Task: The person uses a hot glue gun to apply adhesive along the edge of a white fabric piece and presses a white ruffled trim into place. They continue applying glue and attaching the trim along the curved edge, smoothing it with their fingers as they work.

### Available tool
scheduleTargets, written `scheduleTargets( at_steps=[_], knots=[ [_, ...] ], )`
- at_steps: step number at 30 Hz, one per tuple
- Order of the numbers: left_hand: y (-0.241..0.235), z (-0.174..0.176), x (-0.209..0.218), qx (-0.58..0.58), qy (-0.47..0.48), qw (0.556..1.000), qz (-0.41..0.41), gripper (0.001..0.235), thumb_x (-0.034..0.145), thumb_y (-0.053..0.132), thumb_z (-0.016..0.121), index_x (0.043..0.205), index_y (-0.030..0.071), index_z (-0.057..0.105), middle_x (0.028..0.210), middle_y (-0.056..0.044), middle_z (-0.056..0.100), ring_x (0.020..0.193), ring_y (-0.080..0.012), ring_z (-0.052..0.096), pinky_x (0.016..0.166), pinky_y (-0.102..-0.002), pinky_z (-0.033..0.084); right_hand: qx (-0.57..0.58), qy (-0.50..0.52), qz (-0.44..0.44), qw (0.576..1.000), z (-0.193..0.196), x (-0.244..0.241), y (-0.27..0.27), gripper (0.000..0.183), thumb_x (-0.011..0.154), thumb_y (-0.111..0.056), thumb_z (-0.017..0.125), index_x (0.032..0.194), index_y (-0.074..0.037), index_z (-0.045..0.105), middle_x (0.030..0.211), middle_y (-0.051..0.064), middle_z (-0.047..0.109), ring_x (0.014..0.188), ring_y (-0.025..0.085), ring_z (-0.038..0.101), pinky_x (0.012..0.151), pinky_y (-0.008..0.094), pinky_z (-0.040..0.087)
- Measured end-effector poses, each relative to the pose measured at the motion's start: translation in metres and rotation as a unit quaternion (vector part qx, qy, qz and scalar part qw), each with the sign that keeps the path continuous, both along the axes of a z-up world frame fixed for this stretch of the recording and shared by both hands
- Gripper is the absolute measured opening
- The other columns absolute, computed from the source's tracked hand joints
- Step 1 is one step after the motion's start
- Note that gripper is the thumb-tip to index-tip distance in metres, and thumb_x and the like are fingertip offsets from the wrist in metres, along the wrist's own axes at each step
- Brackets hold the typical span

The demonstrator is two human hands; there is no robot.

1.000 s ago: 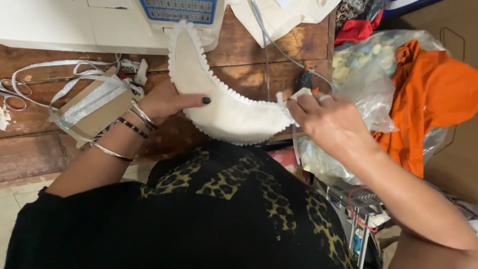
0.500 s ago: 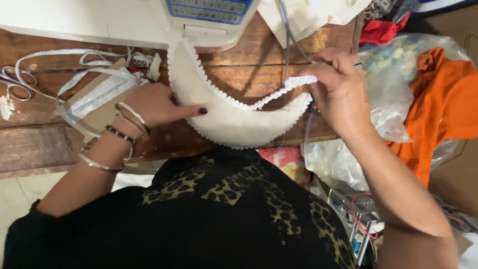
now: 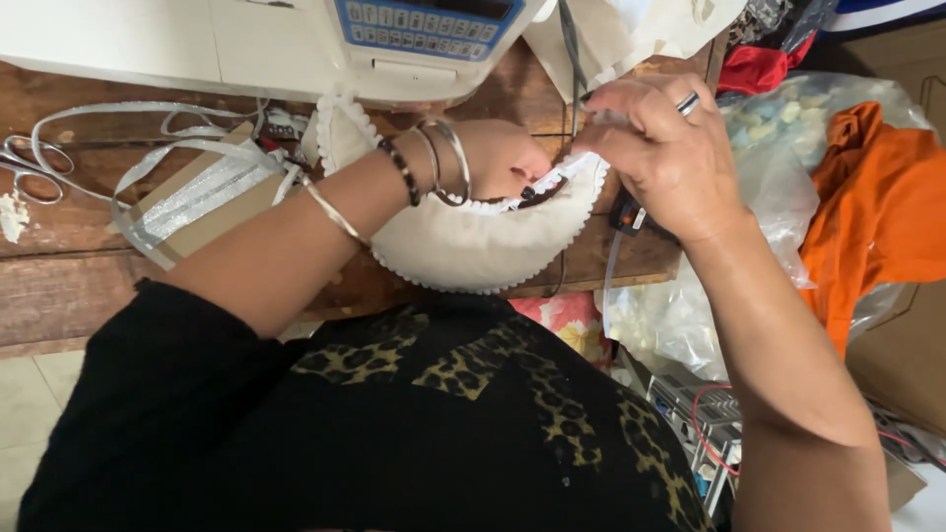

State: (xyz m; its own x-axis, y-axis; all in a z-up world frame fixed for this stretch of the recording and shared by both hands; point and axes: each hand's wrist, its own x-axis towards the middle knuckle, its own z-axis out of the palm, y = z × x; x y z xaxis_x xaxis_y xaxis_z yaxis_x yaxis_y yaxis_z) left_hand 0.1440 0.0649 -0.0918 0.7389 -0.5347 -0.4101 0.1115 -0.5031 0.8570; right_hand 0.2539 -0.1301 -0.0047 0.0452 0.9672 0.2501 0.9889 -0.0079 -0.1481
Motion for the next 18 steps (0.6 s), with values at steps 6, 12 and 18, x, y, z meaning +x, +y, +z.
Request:
scheduleTargets(
  at_steps=[6,12,18],
  knots=[
    [0.015,0.003,0.006,-0.051,0.099,0.994,-0.007,0.029,0.092,0.023,0.066,0.119,0.020,0.076,0.090,0.007,0.078,0.056,-0.0066,0.052,0.051,-0.024,0.036,-0.007,-0.011,-0.023,1.000,-0.016,0.012,-0.001,0.022,0.101,-0.004,0.090,0.112,0.000,0.072,0.122,0.008,0.065,0.105,0.030,0.062,0.089,0.044,0.053],
    [-0.005,-0.044,-0.005,-0.038,0.032,0.985,0.167,0.015,0.084,0.024,0.079,0.098,0.026,0.083,0.084,0.006,0.080,0.057,-0.0072,0.059,0.052,-0.025,0.041,0.026,-0.140,-0.067,0.988,-0.029,0.025,0.014,0.030,0.096,0.008,0.085,0.120,-0.009,0.075,0.127,0.010,0.064,0.107,0.025,0.070,0.082,0.040,0.061],
    [-0.004,-0.029,-0.008,-0.066,0.041,0.954,0.288,0.007,0.088,0.020,0.071,0.086,0.014,0.069,0.073,-0.001,0.074,0.050,-0.0118,0.068,0.042,-0.026,0.052,-0.048,-0.089,-0.253,0.962,-0.008,0.014,0.008,0.044,0.081,0.004,0.088,0.119,-0.009,0.071,0.110,0.011,0.070,0.081,0.031,0.068,0.061,0.043,0.052]
  ],
)
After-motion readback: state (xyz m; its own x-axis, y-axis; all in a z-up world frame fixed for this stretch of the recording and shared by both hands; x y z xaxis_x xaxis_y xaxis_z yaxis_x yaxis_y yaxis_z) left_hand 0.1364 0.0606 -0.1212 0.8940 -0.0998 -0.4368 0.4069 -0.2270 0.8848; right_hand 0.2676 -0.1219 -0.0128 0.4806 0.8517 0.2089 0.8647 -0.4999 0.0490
